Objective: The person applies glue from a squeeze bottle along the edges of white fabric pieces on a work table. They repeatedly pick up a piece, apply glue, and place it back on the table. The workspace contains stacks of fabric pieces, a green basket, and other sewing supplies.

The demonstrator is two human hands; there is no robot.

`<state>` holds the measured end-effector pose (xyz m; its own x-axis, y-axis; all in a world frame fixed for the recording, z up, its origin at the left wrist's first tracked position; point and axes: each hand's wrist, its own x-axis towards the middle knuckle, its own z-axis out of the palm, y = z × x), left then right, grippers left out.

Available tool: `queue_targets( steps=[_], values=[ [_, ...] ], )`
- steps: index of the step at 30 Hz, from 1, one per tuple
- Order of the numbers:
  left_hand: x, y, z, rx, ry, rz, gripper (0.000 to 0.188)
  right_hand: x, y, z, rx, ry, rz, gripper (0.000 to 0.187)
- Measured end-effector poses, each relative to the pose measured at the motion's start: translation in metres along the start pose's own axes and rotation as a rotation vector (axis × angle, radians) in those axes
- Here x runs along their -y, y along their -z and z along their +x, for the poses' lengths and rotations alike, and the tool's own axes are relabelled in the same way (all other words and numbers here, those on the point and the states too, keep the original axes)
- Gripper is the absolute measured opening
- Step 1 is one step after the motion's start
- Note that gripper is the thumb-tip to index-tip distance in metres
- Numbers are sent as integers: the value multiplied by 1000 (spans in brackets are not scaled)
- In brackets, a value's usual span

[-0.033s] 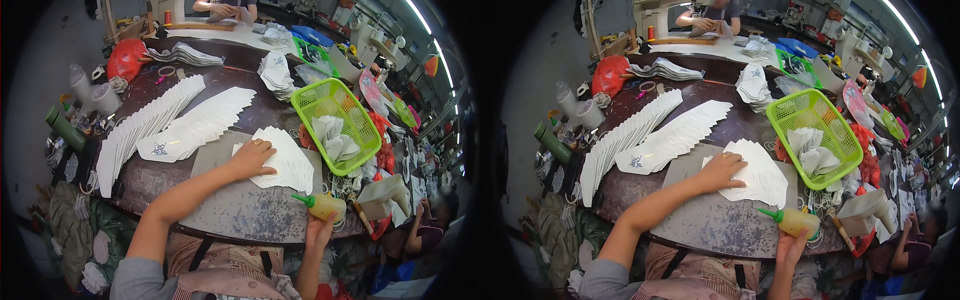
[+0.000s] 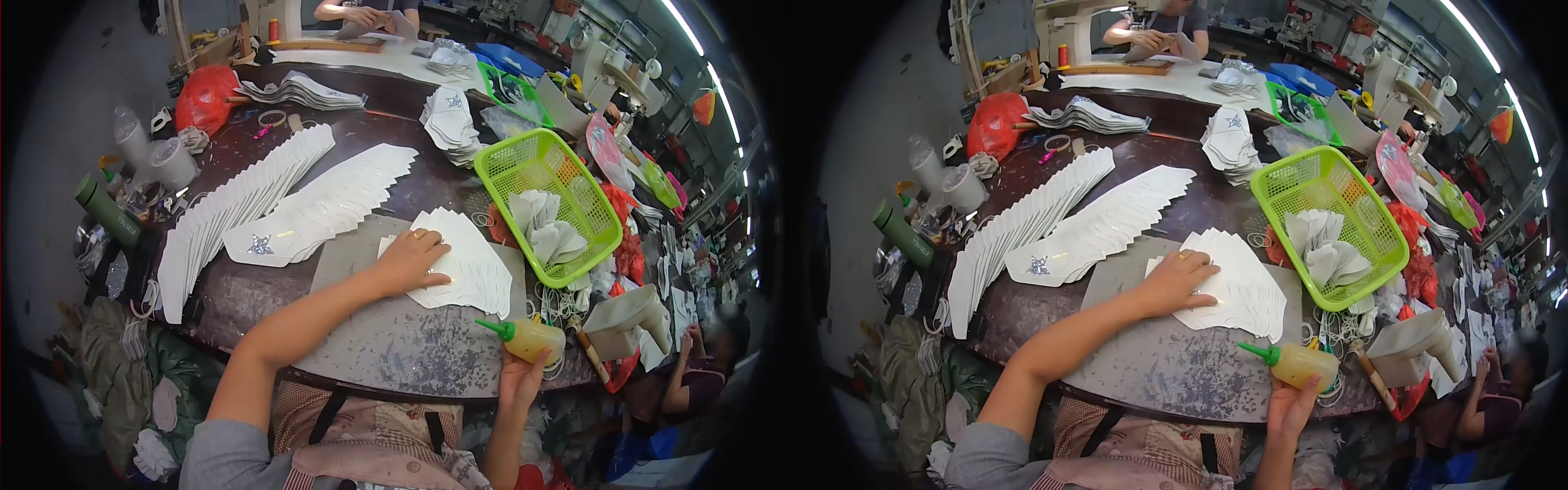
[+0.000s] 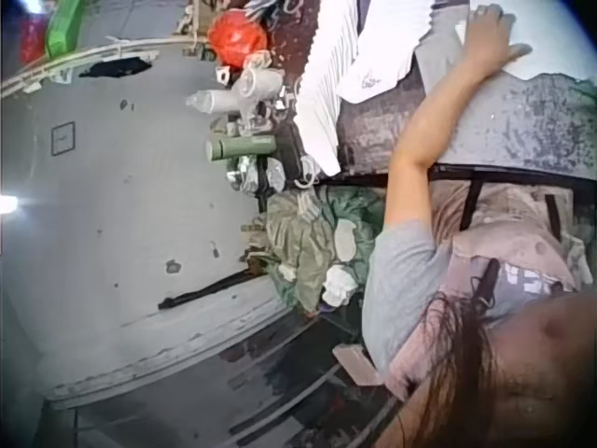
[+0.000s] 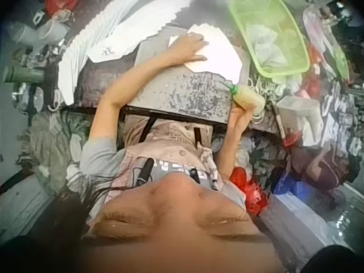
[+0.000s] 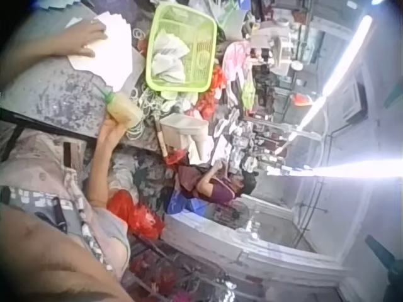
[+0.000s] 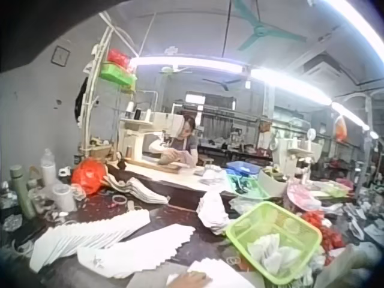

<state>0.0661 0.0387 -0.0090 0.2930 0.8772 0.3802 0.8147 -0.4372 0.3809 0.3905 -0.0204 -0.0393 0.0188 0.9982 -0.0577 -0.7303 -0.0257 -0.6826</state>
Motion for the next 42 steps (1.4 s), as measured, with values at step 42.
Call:
queue_targets(
  steps=[42],
  values=[
    [-21,65,-127,256,65,-256,56,-33,-89,20,278,-261,-488,48]
  ],
)
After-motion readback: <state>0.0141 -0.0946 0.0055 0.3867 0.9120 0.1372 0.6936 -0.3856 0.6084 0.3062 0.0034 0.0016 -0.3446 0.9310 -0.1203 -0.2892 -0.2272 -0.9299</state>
